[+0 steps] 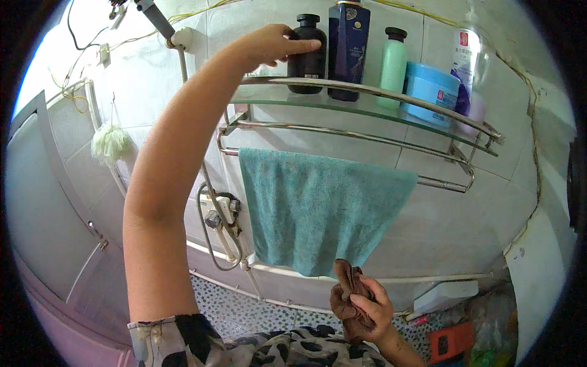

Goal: The person walks into the bathroom with a cloth, wipes down the tiled wall, and then wipes various toiletry bottles and a rack with the cloth.

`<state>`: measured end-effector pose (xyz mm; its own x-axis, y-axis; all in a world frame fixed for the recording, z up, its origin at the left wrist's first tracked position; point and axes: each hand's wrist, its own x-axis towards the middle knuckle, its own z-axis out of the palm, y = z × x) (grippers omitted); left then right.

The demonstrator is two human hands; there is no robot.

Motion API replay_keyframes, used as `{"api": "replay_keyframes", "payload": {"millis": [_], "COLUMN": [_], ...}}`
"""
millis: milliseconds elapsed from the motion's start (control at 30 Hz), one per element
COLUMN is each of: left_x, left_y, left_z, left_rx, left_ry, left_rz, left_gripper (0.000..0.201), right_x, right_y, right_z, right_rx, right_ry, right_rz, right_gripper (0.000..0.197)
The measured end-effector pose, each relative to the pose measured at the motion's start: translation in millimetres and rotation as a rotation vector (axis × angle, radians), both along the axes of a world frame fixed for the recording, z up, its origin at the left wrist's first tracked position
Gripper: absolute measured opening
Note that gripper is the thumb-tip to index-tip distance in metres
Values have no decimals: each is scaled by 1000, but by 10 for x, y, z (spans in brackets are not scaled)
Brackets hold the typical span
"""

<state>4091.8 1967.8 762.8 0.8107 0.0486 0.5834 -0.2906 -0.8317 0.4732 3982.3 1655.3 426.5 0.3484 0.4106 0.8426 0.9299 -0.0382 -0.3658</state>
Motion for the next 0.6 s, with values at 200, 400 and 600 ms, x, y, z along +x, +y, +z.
{"api": "replay_keyframes", "payload": {"millis": [200,400,600], "left_x": [-178,-280,-306], "left_y": [566,748,1012], "left_z": [229,102,239], "left_rx": [707,433,-113], "left_ry": [32,243,-85], "left_rz": [281,204,130], "left_gripper": [62,48,27], "right_x": [14,37,25], "right_y": [28,84,99], "right_z": [-10,30,57], "right_rx": [17,-14,-11], "right_ry": [7,-8,10], "right_rz": [8,-2,25], "right_gripper": [41,40,42]}}
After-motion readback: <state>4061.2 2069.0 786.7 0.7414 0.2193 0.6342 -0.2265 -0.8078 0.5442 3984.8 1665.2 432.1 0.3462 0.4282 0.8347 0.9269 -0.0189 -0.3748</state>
